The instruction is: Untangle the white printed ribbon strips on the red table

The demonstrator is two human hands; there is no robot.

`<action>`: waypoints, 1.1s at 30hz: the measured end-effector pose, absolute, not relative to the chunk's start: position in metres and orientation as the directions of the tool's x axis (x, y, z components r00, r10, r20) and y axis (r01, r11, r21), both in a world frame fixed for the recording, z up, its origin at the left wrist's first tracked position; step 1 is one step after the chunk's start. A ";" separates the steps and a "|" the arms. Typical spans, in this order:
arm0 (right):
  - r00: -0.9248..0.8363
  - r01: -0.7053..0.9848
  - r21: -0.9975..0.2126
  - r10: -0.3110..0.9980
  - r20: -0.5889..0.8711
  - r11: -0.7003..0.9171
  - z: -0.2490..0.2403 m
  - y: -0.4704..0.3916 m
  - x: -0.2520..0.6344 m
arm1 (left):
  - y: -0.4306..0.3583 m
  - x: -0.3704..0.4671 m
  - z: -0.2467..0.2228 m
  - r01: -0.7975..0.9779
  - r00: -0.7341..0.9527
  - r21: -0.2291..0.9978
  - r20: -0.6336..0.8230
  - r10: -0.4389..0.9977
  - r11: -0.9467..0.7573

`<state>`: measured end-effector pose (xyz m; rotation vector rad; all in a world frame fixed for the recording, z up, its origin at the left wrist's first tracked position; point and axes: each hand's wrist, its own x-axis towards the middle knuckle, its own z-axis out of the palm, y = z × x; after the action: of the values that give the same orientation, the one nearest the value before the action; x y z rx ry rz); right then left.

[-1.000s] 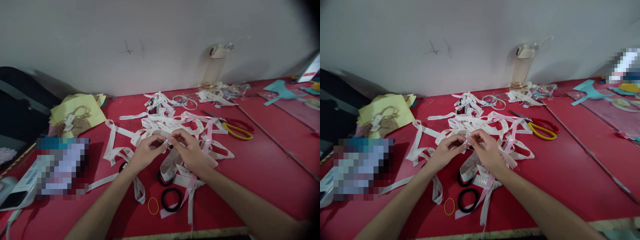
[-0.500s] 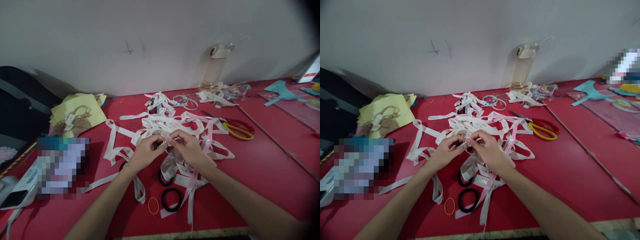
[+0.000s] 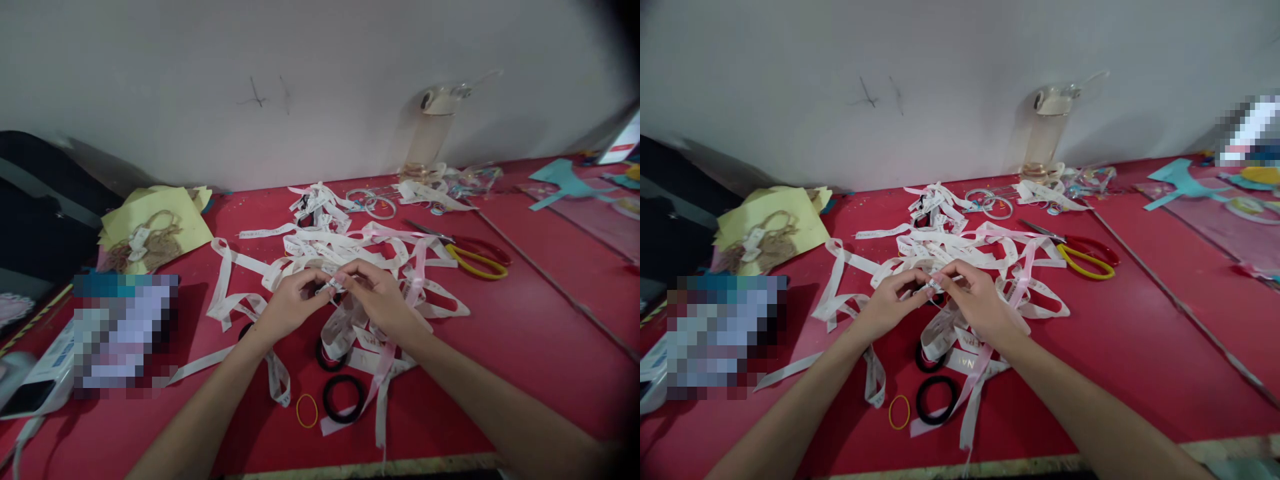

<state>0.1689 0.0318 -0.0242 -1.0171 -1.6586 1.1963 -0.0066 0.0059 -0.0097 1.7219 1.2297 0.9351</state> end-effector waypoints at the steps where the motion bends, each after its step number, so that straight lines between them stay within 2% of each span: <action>1: -0.321 0.131 -0.967 0.933 0.166 0.217 -0.024 0.032 0.169 | 0.006 -0.006 -0.010 0.352 0.245 0.914 0.115 0.963 -0.199; 6: -0.310 0.059 -0.982 0.939 0.150 0.177 -0.025 0.036 0.168 | 0.006 -0.006 -0.013 0.282 0.195 0.948 0.096 0.976 -0.149; 10: -0.304 -0.003 -0.989 0.942 0.140 0.146 -0.028 0.038 0.169 | 0.007 -0.006 -0.016 0.320 0.127 0.934 0.124 0.984 -0.159; 15: -0.334 0.072 -0.988 0.937 0.107 0.139 -0.029 0.039 0.169 | 0.008 -0.007 -0.016 0.308 0.041 0.929 0.201 0.979 -0.203; 20: -0.337 -0.011 -0.993 0.934 0.114 0.117 -0.031 0.040 0.169 | 0.008 -0.006 -0.016 0.323 0.045 0.924 0.202 0.978 -0.205; 24: -0.359 -0.037 -0.985 0.918 0.168 0.166 -0.032 0.040 0.168 | 0.006 -0.005 -0.015 0.358 0.043 0.910 0.206 0.978 -0.208; 33: -0.288 0.178 -0.956 0.941 0.177 0.234 -0.031 0.033 0.168 | -0.002 0.001 -0.014 0.590 0.114 0.738 0.324 0.939 -0.326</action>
<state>0.1682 0.0326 -0.0309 -1.0577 -1.6598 1.1334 0.0006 -0.0022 -0.0137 1.9695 1.4826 1.0894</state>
